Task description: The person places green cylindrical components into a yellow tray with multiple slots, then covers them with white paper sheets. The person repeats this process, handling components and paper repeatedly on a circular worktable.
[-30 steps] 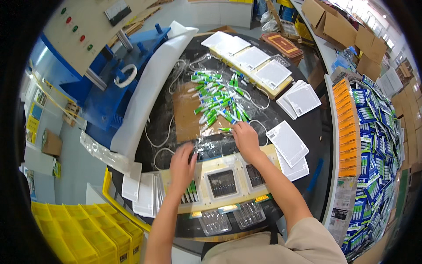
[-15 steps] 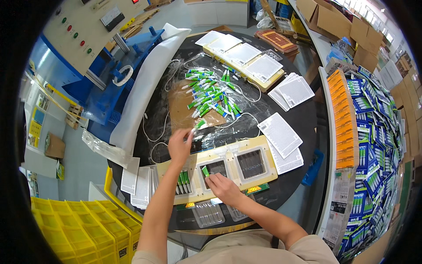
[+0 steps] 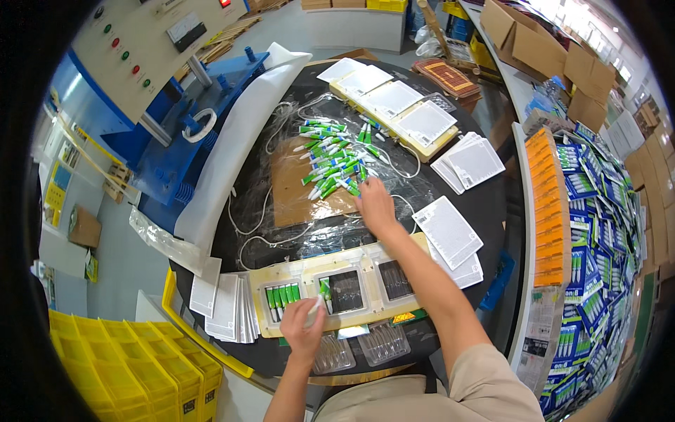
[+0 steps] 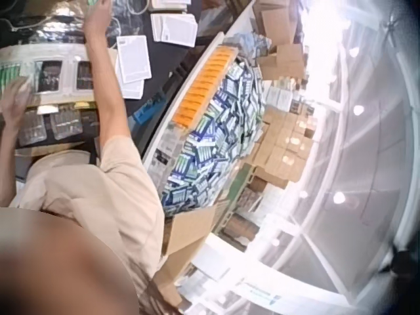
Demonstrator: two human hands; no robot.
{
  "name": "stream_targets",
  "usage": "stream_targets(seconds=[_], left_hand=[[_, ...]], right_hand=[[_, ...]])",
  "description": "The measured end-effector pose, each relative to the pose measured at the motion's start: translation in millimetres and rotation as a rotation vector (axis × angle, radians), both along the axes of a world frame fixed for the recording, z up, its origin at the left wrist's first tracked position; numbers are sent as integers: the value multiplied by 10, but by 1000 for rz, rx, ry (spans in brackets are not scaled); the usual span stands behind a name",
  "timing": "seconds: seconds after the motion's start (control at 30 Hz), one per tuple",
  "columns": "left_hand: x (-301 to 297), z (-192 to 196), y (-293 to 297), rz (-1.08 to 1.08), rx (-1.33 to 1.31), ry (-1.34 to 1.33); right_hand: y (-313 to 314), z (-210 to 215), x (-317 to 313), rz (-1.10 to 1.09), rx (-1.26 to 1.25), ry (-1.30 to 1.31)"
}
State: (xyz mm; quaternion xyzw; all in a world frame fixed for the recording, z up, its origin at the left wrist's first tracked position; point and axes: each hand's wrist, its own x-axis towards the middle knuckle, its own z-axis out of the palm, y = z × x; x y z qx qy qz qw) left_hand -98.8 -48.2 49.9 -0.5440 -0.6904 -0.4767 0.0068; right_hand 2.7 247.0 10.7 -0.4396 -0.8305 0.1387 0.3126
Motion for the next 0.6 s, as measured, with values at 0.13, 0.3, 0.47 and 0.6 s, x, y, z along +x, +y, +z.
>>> stream_targets(seconds=[0.13,0.3,0.47,0.6], left_hand=[[114,-85,13,-148,-45,339],[59,-220,29,-380,-217,556],[-87,-302,27,-433,-288,584],[-148,-301,-10,-443,-239,594]], right_hand=[[438,-350,-230,101,-53,-213],[220,-70,-120,60,-251,35],[-938,211,461,260,-292,332],[-1676,87,613,390,-103,279]])
